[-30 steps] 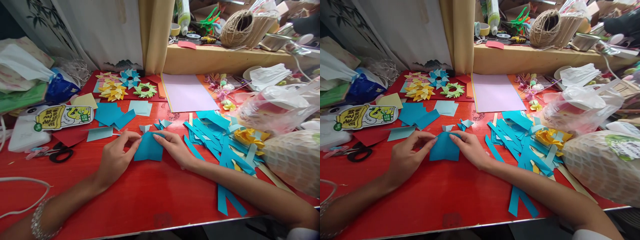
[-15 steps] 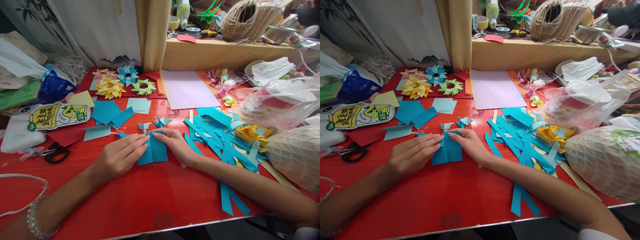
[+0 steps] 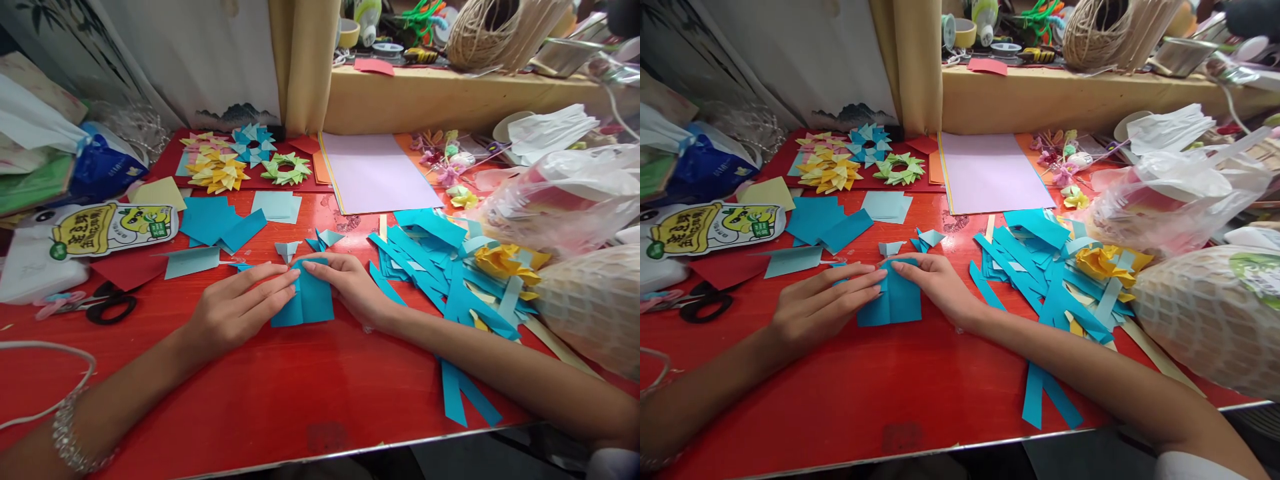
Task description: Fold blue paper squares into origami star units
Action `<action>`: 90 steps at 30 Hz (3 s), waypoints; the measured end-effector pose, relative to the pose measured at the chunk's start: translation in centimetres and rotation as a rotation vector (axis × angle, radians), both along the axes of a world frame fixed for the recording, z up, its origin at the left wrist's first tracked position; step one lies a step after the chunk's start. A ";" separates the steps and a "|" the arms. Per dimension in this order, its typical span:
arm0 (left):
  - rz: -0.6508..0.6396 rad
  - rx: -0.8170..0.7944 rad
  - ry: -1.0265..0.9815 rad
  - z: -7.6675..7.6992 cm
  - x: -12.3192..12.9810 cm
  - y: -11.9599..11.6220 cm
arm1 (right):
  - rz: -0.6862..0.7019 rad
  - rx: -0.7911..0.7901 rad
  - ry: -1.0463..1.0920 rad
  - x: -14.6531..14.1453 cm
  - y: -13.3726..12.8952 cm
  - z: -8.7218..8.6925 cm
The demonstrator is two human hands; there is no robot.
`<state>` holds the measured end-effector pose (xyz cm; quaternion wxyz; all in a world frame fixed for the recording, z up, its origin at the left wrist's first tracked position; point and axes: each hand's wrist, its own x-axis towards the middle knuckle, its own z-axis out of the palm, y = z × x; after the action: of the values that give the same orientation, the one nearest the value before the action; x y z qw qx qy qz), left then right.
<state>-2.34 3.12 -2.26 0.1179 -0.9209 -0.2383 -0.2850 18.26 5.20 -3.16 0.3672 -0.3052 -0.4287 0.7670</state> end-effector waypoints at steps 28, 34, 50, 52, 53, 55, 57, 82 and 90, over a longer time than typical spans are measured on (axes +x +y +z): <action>0.276 -0.365 -0.303 0.6 1.5 -0.6 | -0.011 0.325 -0.309 0.0 -0.3 0.1; 0.401 -0.845 -0.422 1.0 2.1 -0.5 | 0.089 0.315 -0.342 -0.1 -0.5 0.5; 0.456 -1.052 -0.593 1.1 2.6 -0.3 | 0.045 0.391 -0.411 -0.1 -0.7 0.6; 0.472 -1.045 -0.620 1.2 2.7 -0.4 | 0.053 0.384 -0.410 -0.2 -0.8 0.8; 0.481 -1.041 -0.635 1.2 2.7 -0.5 | 0.073 0.378 -0.407 -0.2 -0.8 0.8; 0.494 -1.037 -0.651 1.3 2.7 -0.6 | 0.115 0.368 -0.416 -0.3 -0.9 0.8; 0.491 -1.028 -0.634 1.3 2.7 -0.7 | 0.123 0.368 -0.435 -0.3 -0.9 0.7; 0.366 -1.156 -0.641 1.5 2.5 -0.7 | 0.242 0.474 -0.503 0.1 -0.8 0.7; 0.397 -1.224 -0.588 1.1 2.3 -0.7 | 0.065 0.254 -0.363 -0.1 -0.8 0.5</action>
<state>-0.03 2.40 -1.15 -0.4406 -0.6458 -0.5411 -0.3100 18.15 4.39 -2.64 0.2944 -0.3756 -0.5906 0.6507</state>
